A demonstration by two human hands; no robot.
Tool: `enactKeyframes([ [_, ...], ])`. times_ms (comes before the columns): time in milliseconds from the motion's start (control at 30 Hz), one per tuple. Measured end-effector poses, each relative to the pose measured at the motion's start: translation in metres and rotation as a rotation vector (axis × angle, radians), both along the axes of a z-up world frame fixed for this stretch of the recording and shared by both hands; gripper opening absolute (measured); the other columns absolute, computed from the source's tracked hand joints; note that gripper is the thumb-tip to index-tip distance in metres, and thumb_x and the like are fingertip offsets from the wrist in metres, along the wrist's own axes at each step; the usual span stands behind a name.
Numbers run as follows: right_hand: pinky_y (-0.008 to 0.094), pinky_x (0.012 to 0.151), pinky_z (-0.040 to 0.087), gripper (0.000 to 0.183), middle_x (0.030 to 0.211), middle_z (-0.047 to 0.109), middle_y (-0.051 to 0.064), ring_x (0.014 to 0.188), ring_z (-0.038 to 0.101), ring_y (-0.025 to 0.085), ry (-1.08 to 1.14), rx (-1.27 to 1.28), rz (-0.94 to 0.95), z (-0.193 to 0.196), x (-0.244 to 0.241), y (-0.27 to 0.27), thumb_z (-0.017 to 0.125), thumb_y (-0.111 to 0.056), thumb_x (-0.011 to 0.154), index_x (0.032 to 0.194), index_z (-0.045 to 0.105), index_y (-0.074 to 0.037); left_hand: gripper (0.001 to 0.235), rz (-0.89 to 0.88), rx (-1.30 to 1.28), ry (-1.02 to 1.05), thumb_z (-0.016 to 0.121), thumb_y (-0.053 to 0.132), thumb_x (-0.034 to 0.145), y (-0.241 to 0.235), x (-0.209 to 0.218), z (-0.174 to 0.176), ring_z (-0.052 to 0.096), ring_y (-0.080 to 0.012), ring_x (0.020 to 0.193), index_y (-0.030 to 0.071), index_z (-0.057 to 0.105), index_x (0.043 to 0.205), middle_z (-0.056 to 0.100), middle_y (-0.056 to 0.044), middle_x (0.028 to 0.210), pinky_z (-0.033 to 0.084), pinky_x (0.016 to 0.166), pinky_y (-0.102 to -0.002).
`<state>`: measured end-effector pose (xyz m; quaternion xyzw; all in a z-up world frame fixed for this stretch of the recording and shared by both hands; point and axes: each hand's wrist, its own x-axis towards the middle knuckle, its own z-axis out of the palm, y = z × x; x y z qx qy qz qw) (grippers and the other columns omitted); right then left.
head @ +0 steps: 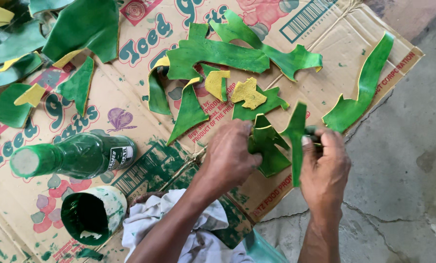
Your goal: The person paints green foam cutouts with a sponge, applying paint to both sides and edges. They handle each piece individually, dip the sponge into a green paint container, and place finished pieces on a cardboard surface.
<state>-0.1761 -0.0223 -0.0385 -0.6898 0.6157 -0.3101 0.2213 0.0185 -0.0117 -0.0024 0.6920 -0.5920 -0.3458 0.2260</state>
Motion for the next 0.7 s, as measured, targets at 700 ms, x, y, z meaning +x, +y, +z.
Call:
enactKeyframes([
  [700, 0.048, 0.119, 0.042, 0.036, 0.140, 0.059, 0.018, 0.135, 0.054, 0.037, -0.101, 0.099, 0.246, 0.008, 0.053, -0.037, 0.062, -0.008, 0.101, 0.136, 0.058, -0.005, 0.087, 0.185, -0.331, 0.050, 0.079, 0.012, 0.079, 0.011, 0.009, -0.028, 0.049, -0.0464, 0.129, -0.009, 0.032, 0.149, 0.046, -0.032, 0.139, 0.043, 0.109, -0.048],
])
